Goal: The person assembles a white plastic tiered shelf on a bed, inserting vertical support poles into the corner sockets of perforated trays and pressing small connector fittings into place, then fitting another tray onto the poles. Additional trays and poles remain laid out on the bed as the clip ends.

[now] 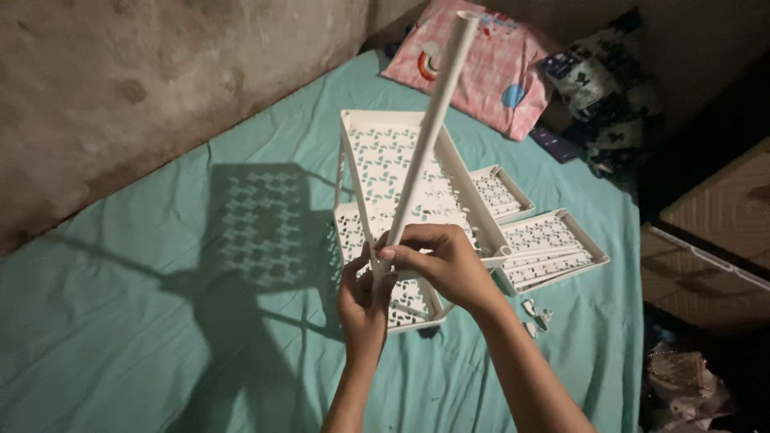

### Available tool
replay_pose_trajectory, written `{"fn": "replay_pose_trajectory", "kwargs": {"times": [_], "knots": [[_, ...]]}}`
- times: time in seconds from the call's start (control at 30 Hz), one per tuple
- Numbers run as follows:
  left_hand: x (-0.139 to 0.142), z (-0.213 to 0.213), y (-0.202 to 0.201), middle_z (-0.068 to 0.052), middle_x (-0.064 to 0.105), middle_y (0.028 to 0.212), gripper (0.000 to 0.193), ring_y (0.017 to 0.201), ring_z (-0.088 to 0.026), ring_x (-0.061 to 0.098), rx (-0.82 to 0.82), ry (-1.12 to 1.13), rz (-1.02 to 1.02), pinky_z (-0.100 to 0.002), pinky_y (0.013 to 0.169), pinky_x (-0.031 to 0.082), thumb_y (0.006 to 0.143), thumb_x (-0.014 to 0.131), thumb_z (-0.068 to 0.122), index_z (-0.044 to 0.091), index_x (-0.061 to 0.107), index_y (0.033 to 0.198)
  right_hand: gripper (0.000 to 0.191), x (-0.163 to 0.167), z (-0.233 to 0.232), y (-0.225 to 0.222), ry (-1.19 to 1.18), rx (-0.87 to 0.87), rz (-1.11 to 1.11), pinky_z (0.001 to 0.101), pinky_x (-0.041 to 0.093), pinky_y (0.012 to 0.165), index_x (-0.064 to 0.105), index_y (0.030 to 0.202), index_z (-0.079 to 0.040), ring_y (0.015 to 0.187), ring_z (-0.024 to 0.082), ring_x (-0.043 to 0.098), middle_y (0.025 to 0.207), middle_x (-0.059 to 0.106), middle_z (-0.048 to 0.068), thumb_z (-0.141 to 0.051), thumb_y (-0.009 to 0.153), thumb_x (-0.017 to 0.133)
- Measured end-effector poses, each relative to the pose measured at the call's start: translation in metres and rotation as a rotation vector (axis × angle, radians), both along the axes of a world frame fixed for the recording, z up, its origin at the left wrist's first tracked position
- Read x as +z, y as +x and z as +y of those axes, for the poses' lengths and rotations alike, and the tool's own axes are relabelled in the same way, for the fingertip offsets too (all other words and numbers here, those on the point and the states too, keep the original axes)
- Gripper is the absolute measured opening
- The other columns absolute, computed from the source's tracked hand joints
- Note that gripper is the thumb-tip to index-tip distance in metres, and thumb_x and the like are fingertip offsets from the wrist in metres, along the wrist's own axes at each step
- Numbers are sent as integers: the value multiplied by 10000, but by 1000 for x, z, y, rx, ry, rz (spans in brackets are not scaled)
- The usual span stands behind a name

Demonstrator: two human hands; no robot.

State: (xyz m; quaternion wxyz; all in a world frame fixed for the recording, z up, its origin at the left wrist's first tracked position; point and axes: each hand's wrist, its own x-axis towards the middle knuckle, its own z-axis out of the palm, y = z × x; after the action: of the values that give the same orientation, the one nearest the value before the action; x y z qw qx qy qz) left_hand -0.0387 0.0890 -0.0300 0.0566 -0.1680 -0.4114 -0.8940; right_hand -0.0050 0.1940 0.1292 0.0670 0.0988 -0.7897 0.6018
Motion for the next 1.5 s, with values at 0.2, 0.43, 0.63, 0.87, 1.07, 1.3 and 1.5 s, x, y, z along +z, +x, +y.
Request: {"fn": "replay_pose_trajectory", "kwargs": {"times": [0.2, 0.43, 0.63, 0.87, 1.07, 1.3, 1.5], "knots": [[34, -4, 4, -66, 711, 903, 453, 780, -69, 613, 91, -96, -40, -231, 647, 471, 975, 683, 63, 6, 534, 1399, 228, 32, -8, -6, -62, -14, -46, 299, 662, 741, 781, 1016, 18, 842, 126, 747, 906, 786, 58, -179, 911, 737], [96, -13, 14, -23, 666, 788, 426, 677, -34, 526, 54, -98, -127, -216, 557, 389, 975, 674, 156, 11, 572, 1362, 283, 66, -12, -15, -33, -91, -62, 306, 645, 702, 770, 999, 51, 808, 151, 744, 873, 767, 87, -221, 926, 745], [128, -19, 19, -29, 604, 673, 398, 591, -55, 470, 106, -261, -206, -248, 495, 333, 963, 689, 204, 12, 619, 1304, 327, 79, -7, -20, -24, -73, 62, 305, 628, 728, 697, 1105, 31, 833, 157, 763, 948, 758, 75, -238, 921, 724], [119, -18, 23, 0, 641, 733, 422, 634, -37, 536, 175, -326, -113, -236, 541, 418, 957, 670, 207, 16, 616, 1330, 312, 74, 6, -15, -64, -119, 1, 297, 640, 781, 732, 1082, 15, 847, 133, 750, 947, 763, 76, -268, 966, 673], [107, -16, 23, 2, 672, 770, 472, 655, -32, 557, 164, -257, -140, -236, 530, 417, 932, 698, 235, 22, 594, 1340, 209, 66, 12, -13, -18, -27, 97, 263, 586, 738, 736, 970, 7, 801, 97, 714, 877, 765, 39, -112, 828, 833], [105, -13, 18, -7, 612, 718, 462, 597, -40, 483, 162, -293, -197, -238, 483, 351, 935, 691, 241, 24, 614, 1336, 222, 65, 8, -24, 94, -21, -8, 235, 547, 640, 736, 865, -27, 745, 61, 688, 806, 735, -4, -157, 764, 884], [101, -12, 14, 8, 607, 748, 456, 623, -29, 477, 150, -287, -194, -221, 501, 354, 936, 691, 219, 21, 616, 1339, 201, 64, 9, -27, 17, -32, -71, 228, 534, 625, 723, 837, -39, 717, 55, 678, 777, 730, -9, -145, 773, 881]]}}
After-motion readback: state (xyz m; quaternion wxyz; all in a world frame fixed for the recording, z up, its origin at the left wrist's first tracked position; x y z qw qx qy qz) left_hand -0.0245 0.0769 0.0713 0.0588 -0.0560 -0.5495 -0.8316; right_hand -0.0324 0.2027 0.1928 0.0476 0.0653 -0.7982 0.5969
